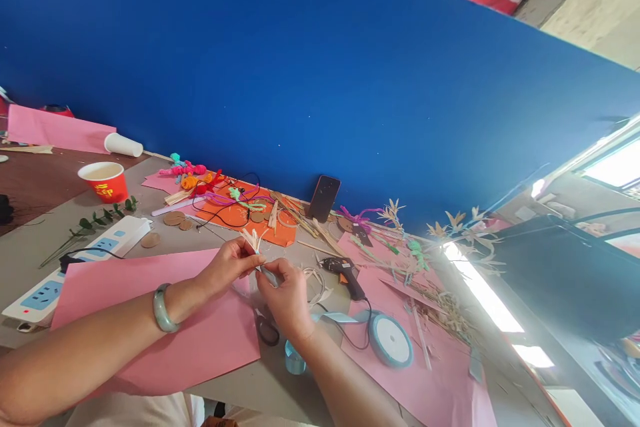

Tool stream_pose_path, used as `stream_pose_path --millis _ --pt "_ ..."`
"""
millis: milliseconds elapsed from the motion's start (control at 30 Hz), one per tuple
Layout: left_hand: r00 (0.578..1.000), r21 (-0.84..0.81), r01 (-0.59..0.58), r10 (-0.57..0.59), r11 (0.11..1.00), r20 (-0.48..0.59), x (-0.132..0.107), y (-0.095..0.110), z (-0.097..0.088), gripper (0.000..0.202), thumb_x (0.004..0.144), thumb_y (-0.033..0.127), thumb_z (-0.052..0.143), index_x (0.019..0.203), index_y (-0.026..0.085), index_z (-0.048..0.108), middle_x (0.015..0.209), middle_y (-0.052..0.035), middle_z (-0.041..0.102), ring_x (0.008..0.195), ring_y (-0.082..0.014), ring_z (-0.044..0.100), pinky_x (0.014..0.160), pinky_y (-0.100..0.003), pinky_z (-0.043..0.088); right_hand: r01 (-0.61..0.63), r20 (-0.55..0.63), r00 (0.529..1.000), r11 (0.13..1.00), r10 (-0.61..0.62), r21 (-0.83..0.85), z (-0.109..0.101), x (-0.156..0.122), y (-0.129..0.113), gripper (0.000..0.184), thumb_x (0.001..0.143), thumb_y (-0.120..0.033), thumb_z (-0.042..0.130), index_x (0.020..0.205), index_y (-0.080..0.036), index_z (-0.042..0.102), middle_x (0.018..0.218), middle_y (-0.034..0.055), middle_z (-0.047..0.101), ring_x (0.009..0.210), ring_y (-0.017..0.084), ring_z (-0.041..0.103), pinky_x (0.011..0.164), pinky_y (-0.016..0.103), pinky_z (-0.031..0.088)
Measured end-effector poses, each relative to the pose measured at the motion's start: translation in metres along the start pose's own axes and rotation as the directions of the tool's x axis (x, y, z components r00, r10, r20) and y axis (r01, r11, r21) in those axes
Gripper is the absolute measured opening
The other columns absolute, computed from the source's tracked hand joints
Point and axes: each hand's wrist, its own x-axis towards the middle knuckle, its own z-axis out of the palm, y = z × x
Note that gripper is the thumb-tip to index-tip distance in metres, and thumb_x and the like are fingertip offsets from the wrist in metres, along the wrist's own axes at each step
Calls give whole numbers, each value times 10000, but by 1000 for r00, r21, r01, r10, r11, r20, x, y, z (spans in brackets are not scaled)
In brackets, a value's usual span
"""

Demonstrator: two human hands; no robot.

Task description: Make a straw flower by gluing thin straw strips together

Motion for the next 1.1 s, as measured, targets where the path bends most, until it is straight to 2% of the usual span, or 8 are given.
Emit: stream_pose_path --millis 167,367,500,633,833,967,1100 --pt "997 -36 9 -12 999 -75 -4 -3 6 324 619 300 747 636 175 449 455 93 421 415 -54 376 426 -189 260 46 -80 995 993 -55 -113 6 -1 4 100 713 -267 640 649 -200 600 610 0 652 558 149 565 554 253 402" --pt "991 -79 -1 -9 997 -134 -10 -2 11 341 606 320 756 623 173 449 445 96 409 413 -50 362 424 -190 240 114 -102 984 954 -148 -278 9 -3 3 68 749 -243 606 693 -206 607 667 13 657 627 160 604 612 255 403" --pt "988 -116 13 -30 993 -150 -12 -1 13 372 592 353 764 615 175 439 431 103 375 405 -44 328 415 -188 222 193 -74 967 894 -242 -404 9 -5 2 78 786 -230 566 739 -199 620 663 18 633 619 153 594 591 248 376" --pt "987 -157 24 -49 987 -155 -12 -1 14 413 571 397 780 618 179 433 436 107 360 396 -39 301 409 -190 215 268 -79 930 809 -359 -523 9 -7 4 114 822 -228 543 747 -203 626 635 13 607 581 144 557 576 255 343" --pt "987 -184 26 -55 983 -153 -12 -3 15 437 560 408 794 616 180 426 414 109 361 396 -38 307 405 -186 208 331 -52 895 738 -443 -588 7 -7 7 134 851 -236 539 764 -203 635 616 13 599 577 146 549 590 267 340" --pt "991 -223 51 -77 973 -112 -10 -4 14 443 567 403 797 638 182 420 407 117 353 380 -29 286 397 -179 181 324 -65 899 760 -432 -564 6 -6 7 115 827 -233 561 757 -195 643 620 20 615 583 152 562 593 272 345" --pt "991 -260 99 -118 961 -58 -8 -2 12 447 537 375 820 667 174 442 433 114 382 368 -21 292 389 -175 158 240 -90 946 858 -313 -455 4 -4 7 82 785 -223 577 739 -200 641 632 16 636 596 152 580 593 261 365"
